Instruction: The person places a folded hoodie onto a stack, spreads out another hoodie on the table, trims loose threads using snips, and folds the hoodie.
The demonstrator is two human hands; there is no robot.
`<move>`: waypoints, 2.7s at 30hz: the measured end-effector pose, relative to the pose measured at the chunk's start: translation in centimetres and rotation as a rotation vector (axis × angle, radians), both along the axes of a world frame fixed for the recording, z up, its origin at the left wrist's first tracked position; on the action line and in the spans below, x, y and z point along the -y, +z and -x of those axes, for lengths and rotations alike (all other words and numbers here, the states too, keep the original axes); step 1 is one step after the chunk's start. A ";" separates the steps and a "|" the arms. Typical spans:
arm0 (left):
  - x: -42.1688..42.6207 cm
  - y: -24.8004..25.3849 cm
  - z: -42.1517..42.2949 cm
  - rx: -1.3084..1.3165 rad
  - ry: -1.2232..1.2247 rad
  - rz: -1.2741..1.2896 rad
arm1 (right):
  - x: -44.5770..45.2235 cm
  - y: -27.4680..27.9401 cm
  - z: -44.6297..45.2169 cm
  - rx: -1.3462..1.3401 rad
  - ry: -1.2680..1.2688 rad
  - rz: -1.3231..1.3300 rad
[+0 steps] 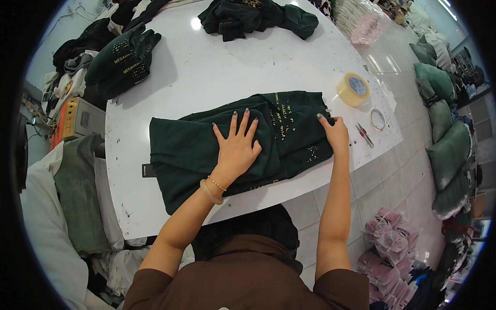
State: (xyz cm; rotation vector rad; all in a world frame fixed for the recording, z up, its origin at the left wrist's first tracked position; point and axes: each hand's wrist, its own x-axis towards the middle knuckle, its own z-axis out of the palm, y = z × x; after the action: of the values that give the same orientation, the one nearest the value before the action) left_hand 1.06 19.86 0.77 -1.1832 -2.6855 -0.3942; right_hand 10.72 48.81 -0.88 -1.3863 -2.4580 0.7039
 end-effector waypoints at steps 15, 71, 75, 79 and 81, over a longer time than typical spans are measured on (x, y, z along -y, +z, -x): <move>1.4 1.0 -3.1 0.059 0.046 -0.183 | 21.3 13.7 10.3 -0.213 0.579 -0.022; 13.8 -1.8 7.6 0.172 0.591 -0.456 | 13.2 0.3 13.6 -0.283 0.363 0.389; 14.9 0.7 10.7 1.217 0.577 -0.668 | 12.6 2.0 10.4 -0.254 0.243 1.064; 16.0 1.9 13.2 1.666 0.515 -0.648 | 10.5 0.9 10.4 -0.247 0.297 1.211; 16.4 2.8 13.4 1.648 0.426 -0.645 | 10.3 1.3 10.4 -0.220 0.375 1.174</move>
State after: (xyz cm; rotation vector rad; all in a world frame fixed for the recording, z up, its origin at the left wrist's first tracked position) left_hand -12.33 3.45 3.56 0.1966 -3.0049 -2.7603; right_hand 0.30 38.52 0.42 -0.9402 -2.1118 2.4732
